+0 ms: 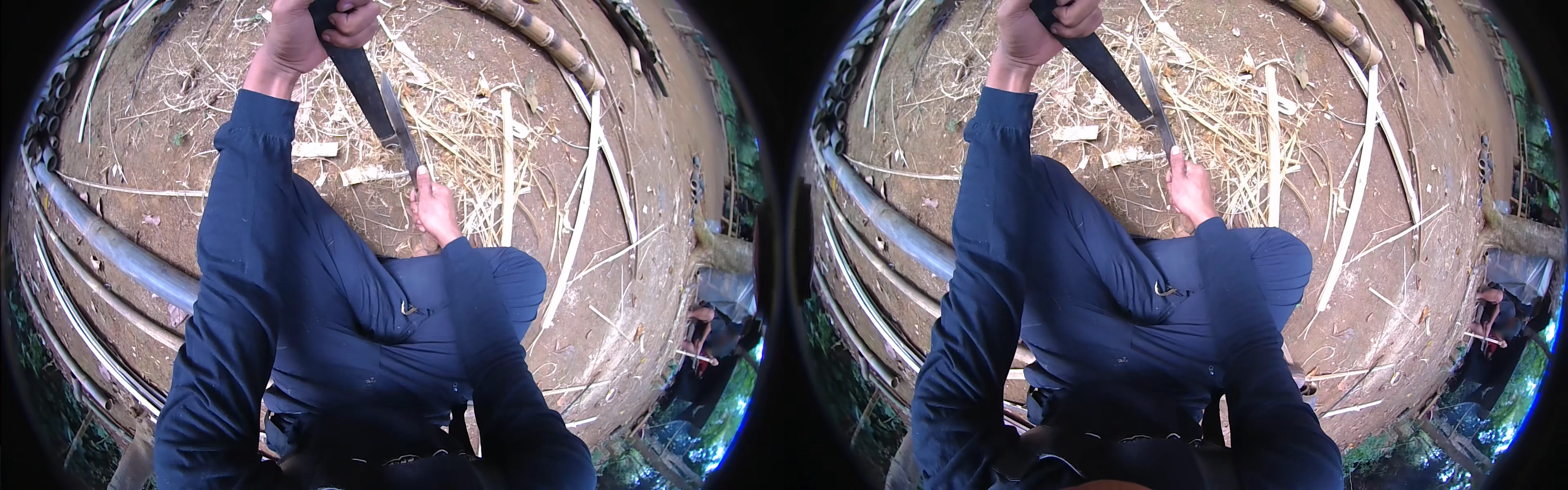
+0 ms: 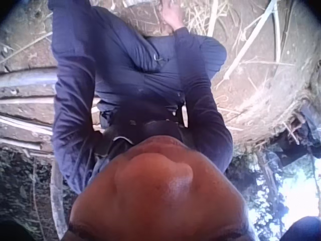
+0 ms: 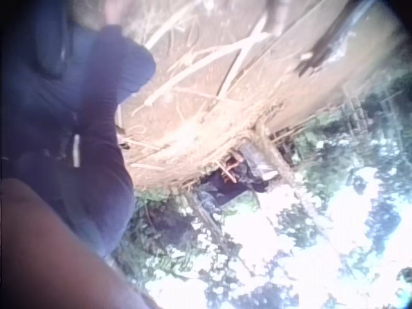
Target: The person uses a blade to shave thin strips of bark and fiber from long pieces of bamboo while sitting on the ground.
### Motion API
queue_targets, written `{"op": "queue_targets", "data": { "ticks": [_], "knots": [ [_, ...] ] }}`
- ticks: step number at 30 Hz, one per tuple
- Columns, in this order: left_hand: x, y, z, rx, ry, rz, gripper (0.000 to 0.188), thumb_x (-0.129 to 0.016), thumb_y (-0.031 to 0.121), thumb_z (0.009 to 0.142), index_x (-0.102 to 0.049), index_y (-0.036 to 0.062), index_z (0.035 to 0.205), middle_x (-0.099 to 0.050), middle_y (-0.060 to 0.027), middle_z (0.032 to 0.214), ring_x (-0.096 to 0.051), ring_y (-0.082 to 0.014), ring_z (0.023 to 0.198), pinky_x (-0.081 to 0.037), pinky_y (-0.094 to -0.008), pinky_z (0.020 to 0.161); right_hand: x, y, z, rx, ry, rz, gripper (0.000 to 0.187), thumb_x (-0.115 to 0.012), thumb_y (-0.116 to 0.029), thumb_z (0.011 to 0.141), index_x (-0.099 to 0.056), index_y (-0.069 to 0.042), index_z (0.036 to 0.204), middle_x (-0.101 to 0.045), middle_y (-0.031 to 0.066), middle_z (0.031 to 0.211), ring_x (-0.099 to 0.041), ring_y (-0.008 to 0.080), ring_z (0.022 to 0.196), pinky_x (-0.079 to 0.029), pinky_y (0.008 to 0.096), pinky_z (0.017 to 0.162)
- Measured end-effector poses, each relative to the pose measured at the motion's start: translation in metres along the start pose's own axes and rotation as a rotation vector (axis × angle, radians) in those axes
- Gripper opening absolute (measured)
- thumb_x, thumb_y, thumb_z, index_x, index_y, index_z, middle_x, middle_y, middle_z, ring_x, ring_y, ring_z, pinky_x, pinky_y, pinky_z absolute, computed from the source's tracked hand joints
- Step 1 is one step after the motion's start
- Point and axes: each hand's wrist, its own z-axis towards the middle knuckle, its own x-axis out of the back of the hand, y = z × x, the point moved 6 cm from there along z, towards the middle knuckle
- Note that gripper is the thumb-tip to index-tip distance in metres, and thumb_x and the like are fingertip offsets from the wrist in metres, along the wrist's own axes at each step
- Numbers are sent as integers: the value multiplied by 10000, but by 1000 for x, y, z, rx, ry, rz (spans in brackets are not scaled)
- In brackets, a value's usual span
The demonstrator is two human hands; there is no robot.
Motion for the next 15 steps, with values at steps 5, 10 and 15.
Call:
{"op": "queue_targets", "data": {
  "ticks": [5, 10, 15],
  "knots": [
    [-7, 1, -11, 21, 88, 19, 309, -504, 331, 891, -367, 138, 692, -281, 41, 537, -220, -82, 440, -190, -262, 428, -15, -13, -2, 171, -5, 43, 678, -409, -561, 1048, -590, -27, 672, -531, 46, 524, -527, 131, 458, -419, 312, 460],
    [-9, -1, -9, 29, 69, 68, 325, -493, 361, 894, -360, 142, 693, -285, 46, 535, -221, -81, 446, -193, -262, 438, -2, -25, -9, 251, 65, -30, 651, -447, -523, 1050, -587, -23, 657, -537, 38, 524, -536, 147, 474, -427, 336, 486],
    [-15, -2, -9, 13, 72, 61, 319, -490, 348, 897, -358, 141, 693, -295, 45, 528, -228, -78, 439, -199, -262, 438, -2, 4, 2, 222, 79, 19, 642, -440, -500, 1057, -603, -22, 660, -555, 44, 530, -543, 152, 482, -437, 344, 496]
  ]
}}
